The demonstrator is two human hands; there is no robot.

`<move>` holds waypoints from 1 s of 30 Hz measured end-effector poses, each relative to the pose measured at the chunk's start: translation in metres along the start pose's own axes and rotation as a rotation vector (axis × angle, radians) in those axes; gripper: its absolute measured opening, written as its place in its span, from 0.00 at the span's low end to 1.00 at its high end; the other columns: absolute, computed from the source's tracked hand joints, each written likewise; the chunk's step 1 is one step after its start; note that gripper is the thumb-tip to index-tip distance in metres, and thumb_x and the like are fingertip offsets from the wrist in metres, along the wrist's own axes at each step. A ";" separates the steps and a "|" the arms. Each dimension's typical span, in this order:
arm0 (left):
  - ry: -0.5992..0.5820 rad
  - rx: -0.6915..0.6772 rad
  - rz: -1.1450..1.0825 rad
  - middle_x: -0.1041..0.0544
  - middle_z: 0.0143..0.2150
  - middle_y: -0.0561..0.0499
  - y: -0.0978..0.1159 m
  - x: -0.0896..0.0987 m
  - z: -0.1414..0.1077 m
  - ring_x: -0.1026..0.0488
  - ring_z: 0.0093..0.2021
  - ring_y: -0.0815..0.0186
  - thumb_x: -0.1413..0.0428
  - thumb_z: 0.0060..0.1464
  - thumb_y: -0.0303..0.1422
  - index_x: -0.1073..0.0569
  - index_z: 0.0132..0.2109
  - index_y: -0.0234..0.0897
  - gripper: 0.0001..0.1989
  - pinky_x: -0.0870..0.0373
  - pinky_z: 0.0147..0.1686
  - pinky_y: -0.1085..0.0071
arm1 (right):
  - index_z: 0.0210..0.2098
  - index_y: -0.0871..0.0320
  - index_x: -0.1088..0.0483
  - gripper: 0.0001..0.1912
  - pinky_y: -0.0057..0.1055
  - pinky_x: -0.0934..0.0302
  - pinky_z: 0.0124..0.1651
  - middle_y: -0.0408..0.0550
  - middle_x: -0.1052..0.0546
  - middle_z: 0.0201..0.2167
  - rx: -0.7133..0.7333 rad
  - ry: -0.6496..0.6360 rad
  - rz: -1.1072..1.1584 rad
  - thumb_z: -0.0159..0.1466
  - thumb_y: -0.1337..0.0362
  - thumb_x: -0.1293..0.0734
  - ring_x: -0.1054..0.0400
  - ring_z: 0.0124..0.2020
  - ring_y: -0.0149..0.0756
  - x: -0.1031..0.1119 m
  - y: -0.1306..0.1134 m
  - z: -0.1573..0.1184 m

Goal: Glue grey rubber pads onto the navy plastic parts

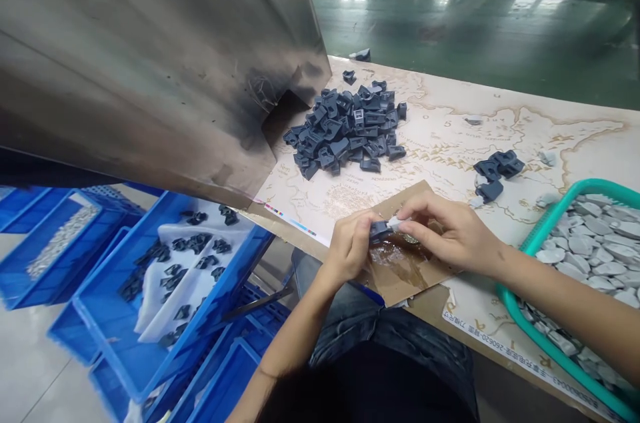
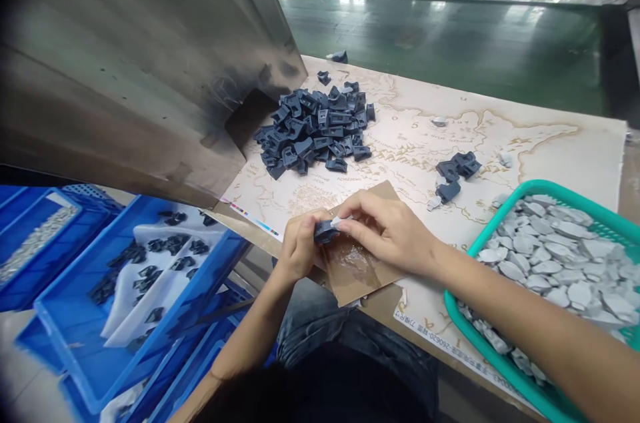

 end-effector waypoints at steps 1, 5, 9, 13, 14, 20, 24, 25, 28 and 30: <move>0.022 -0.018 0.016 0.32 0.24 0.51 0.001 0.002 0.000 0.36 0.26 0.67 0.69 0.64 0.48 0.35 0.28 0.38 0.28 0.38 0.28 0.69 | 0.34 0.57 0.32 0.10 0.25 0.40 0.27 0.44 0.26 0.26 -0.014 0.006 0.017 0.66 0.58 0.38 0.34 0.24 0.29 0.001 0.002 0.000; 0.059 -0.131 0.114 0.30 0.27 0.49 0.010 0.007 0.002 0.35 0.29 0.65 0.65 0.62 0.51 0.34 0.31 0.39 0.26 0.37 0.30 0.68 | 0.31 0.57 0.34 0.12 0.26 0.38 0.26 0.45 0.26 0.26 -0.141 0.072 0.148 0.63 0.54 0.35 0.32 0.25 0.31 0.006 0.016 -0.002; 0.069 -0.138 0.073 0.31 0.26 0.50 0.010 0.008 0.001 0.35 0.28 0.66 0.65 0.63 0.49 0.35 0.30 0.39 0.25 0.37 0.29 0.69 | 0.33 0.56 0.32 0.10 0.27 0.36 0.29 0.45 0.25 0.28 -0.084 0.093 0.064 0.63 0.56 0.36 0.31 0.27 0.33 0.010 0.010 -0.002; 0.071 -0.033 -0.009 0.34 0.22 0.52 0.000 0.006 -0.002 0.38 0.24 0.67 0.69 0.63 0.48 0.35 0.26 0.38 0.28 0.39 0.27 0.69 | 0.40 0.56 0.30 0.09 0.28 0.35 0.33 0.45 0.22 0.32 0.074 0.031 -0.164 0.66 0.59 0.39 0.29 0.27 0.32 0.005 -0.007 -0.002; 0.077 -0.019 -0.035 0.35 0.21 0.52 -0.002 0.007 -0.002 0.38 0.23 0.68 0.69 0.63 0.48 0.35 0.25 0.38 0.29 0.40 0.26 0.69 | 0.41 0.56 0.30 0.10 0.28 0.34 0.34 0.45 0.22 0.33 0.113 0.022 -0.194 0.67 0.60 0.40 0.29 0.28 0.32 0.004 -0.010 -0.002; 0.112 -0.019 -0.122 0.36 0.20 0.53 -0.003 0.010 -0.003 0.39 0.22 0.69 0.66 0.64 0.46 0.34 0.24 0.36 0.28 0.42 0.25 0.70 | 0.41 0.59 0.31 0.08 0.27 0.32 0.39 0.46 0.21 0.37 0.291 0.011 -0.248 0.68 0.66 0.41 0.27 0.34 0.32 -0.001 -0.024 -0.005; 0.118 -0.025 -0.099 0.36 0.20 0.53 0.000 0.012 -0.003 0.39 0.22 0.69 0.67 0.64 0.46 0.34 0.24 0.36 0.29 0.42 0.25 0.70 | 0.40 0.58 0.31 0.08 0.28 0.31 0.41 0.46 0.22 0.37 0.319 0.012 -0.258 0.69 0.65 0.42 0.27 0.37 0.33 -0.003 -0.026 -0.006; 0.119 -0.028 -0.091 0.36 0.20 0.52 0.000 0.012 -0.002 0.39 0.22 0.69 0.67 0.64 0.46 0.34 0.24 0.36 0.29 0.42 0.25 0.70 | 0.40 0.58 0.31 0.09 0.28 0.32 0.41 0.46 0.22 0.37 0.313 0.005 -0.260 0.69 0.65 0.42 0.27 0.37 0.34 -0.004 -0.025 -0.006; 0.112 -0.056 -0.066 0.36 0.21 0.52 0.003 0.011 -0.002 0.39 0.22 0.69 0.67 0.64 0.44 0.34 0.24 0.36 0.28 0.42 0.25 0.71 | 0.40 0.57 0.31 0.12 0.30 0.33 0.40 0.47 0.22 0.35 0.304 -0.044 -0.291 0.71 0.61 0.44 0.27 0.37 0.35 -0.008 -0.022 -0.006; 0.095 -0.080 -0.062 0.37 0.21 0.52 0.005 0.009 -0.002 0.40 0.23 0.69 0.67 0.65 0.43 0.35 0.24 0.36 0.27 0.42 0.25 0.71 | 0.39 0.58 0.31 0.15 0.30 0.34 0.37 0.48 0.22 0.33 0.332 -0.082 -0.322 0.71 0.60 0.46 0.27 0.34 0.35 -0.012 -0.022 -0.007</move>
Point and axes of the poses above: each hand's wrist, its own z-axis towards the middle knuckle, its own x-axis out of the back of the hand, y = z × x, the point moved 10 cm from there along z, towards the middle knuckle
